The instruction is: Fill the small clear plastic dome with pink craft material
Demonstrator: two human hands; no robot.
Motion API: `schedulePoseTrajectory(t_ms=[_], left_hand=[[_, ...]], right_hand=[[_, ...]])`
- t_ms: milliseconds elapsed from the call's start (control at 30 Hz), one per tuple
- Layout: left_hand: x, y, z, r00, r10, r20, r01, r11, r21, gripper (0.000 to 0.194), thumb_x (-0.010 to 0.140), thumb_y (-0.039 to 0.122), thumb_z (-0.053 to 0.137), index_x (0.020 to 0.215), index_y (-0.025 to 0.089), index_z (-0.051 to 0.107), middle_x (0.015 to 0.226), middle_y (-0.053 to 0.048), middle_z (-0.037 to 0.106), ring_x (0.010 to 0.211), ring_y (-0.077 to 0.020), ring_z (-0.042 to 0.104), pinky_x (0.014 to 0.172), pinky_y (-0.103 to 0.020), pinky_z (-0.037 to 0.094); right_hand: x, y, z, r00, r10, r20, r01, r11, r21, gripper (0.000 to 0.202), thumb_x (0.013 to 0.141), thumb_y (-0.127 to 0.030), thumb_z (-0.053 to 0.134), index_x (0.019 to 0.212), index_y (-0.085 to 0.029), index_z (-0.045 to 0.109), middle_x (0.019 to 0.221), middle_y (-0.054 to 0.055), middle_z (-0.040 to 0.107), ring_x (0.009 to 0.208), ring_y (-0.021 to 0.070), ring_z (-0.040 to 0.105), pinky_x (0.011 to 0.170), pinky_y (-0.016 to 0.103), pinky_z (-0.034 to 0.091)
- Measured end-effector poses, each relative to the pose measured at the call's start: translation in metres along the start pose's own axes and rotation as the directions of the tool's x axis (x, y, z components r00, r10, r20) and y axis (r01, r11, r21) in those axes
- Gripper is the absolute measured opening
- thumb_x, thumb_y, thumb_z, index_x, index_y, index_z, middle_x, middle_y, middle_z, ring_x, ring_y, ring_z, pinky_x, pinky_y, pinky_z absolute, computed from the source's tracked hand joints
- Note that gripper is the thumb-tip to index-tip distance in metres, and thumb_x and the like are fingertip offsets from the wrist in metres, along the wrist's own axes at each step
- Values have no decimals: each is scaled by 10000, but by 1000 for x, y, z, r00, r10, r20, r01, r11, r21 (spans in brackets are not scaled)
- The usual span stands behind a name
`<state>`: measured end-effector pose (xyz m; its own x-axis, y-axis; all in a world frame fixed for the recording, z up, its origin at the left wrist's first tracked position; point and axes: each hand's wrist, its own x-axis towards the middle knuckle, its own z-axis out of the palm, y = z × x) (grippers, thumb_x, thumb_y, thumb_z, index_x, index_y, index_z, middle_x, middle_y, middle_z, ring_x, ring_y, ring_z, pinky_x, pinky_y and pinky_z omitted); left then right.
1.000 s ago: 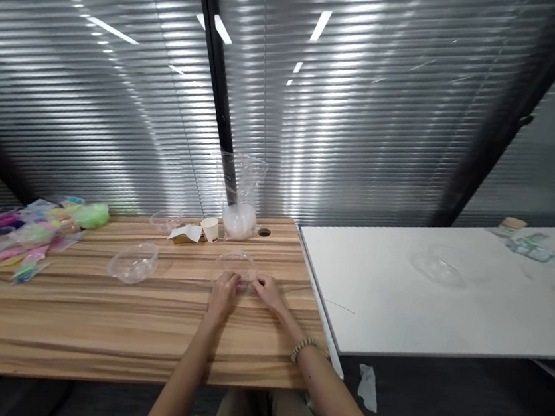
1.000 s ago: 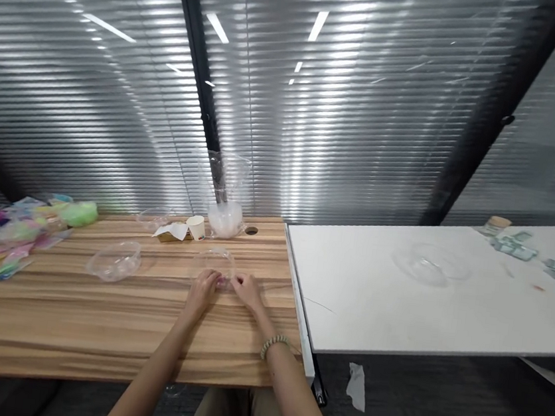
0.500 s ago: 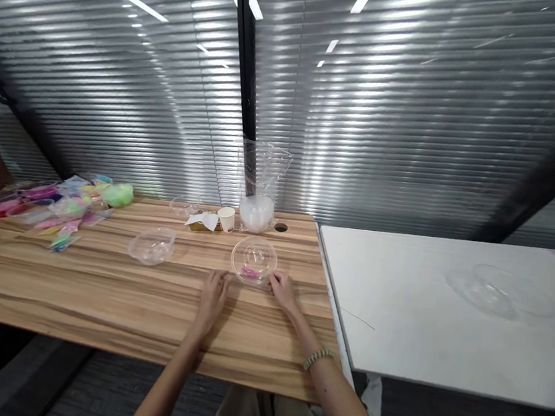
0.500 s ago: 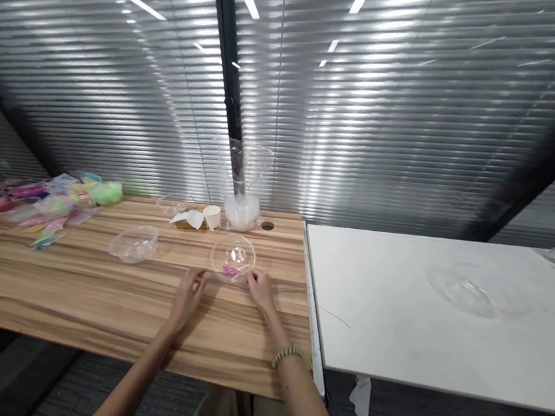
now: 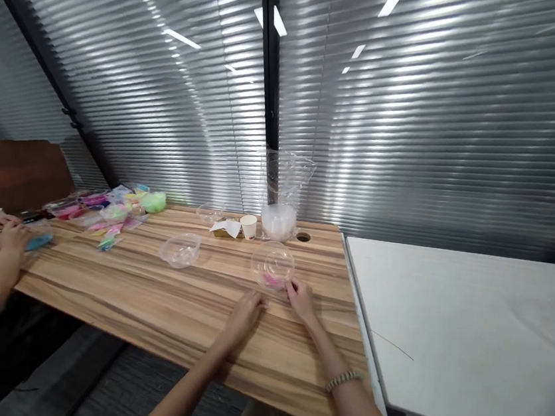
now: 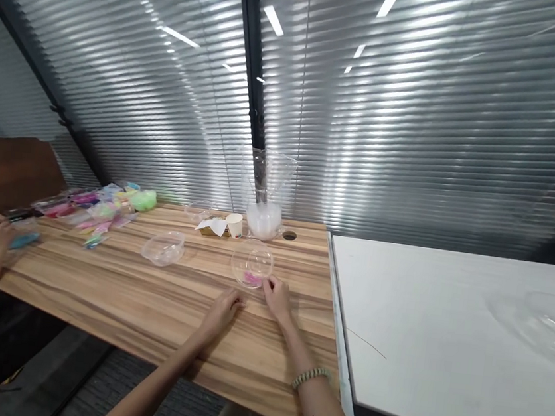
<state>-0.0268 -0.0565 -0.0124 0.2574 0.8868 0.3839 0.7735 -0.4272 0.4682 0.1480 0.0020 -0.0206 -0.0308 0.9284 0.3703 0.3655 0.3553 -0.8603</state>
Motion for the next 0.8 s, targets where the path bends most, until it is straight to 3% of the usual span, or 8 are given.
schedulePoseTrajectory(t_ms=[100, 200, 333, 467, 533, 667, 800], left_hand=[[4, -3, 11, 996, 89, 16, -89, 996, 19, 128, 848, 135, 442, 772, 180, 535, 775, -33, 581, 736, -157, 539, 684, -270, 439], [7, -7, 19, 986, 164, -34, -163, 986, 17, 151, 865, 144, 418, 781, 184, 537, 757, -28, 576, 729, -151, 543, 685, -262, 446], [8, -14, 21, 957, 168, -238, -169, 986, 18, 196, 901, 177, 379, 801, 187, 548, 755, -39, 589, 743, -153, 564, 711, -277, 466], [8, -16, 13, 866, 69, -496, -77, 997, 4, 188, 920, 216, 371, 890, 177, 553, 830, -72, 610, 807, -177, 588, 759, -332, 484], [13, -15, 8, 824, 44, -565, -58, 998, -7, 169, 915, 239, 401, 907, 179, 559, 851, -75, 616, 826, -189, 595, 766, -353, 489], [43, -10, 5, 807, 71, -586, -99, 995, -17, 187, 910, 248, 415, 845, 190, 581, 791, -51, 620, 780, -179, 602, 727, -333, 497], [81, -2, 18, 818, 127, -561, -162, 987, -13, 214, 917, 235, 390, 861, 188, 591, 799, -57, 623, 785, -178, 597, 715, -321, 494]], right_hand=[[1, -3, -2, 998, -42, -51, 40, 999, -34, 372, 820, -399, 371, 531, -180, 456, 509, 11, 491, 499, 129, 412, 521, 240, 263], [0, -5, -5, 995, -68, -79, 63, 996, -69, 359, 825, -381, 380, 541, -177, 463, 513, 6, 480, 501, 125, 404, 527, 240, 253], [1, -7, -5, 988, -78, -132, 67, 994, -90, 365, 825, -374, 374, 524, -179, 446, 501, 7, 469, 499, 125, 396, 525, 243, 254], [1, -11, -5, 981, -87, -175, 75, 994, -74, 378, 820, -380, 364, 499, -185, 404, 478, 0, 437, 489, 123, 379, 517, 241, 259], [1, -14, -6, 978, -89, -188, 79, 995, -60, 384, 821, -383, 361, 492, -186, 387, 470, -5, 424, 480, 117, 369, 510, 236, 260], [1, -16, -10, 969, -85, -231, 78, 996, -40, 379, 821, -376, 347, 494, -187, 368, 476, -7, 424, 482, 112, 363, 504, 228, 260], [4, -12, -14, 957, -80, -279, 70, 997, -44, 352, 814, -353, 325, 504, -187, 353, 470, -11, 405, 478, 110, 356, 497, 228, 248]])
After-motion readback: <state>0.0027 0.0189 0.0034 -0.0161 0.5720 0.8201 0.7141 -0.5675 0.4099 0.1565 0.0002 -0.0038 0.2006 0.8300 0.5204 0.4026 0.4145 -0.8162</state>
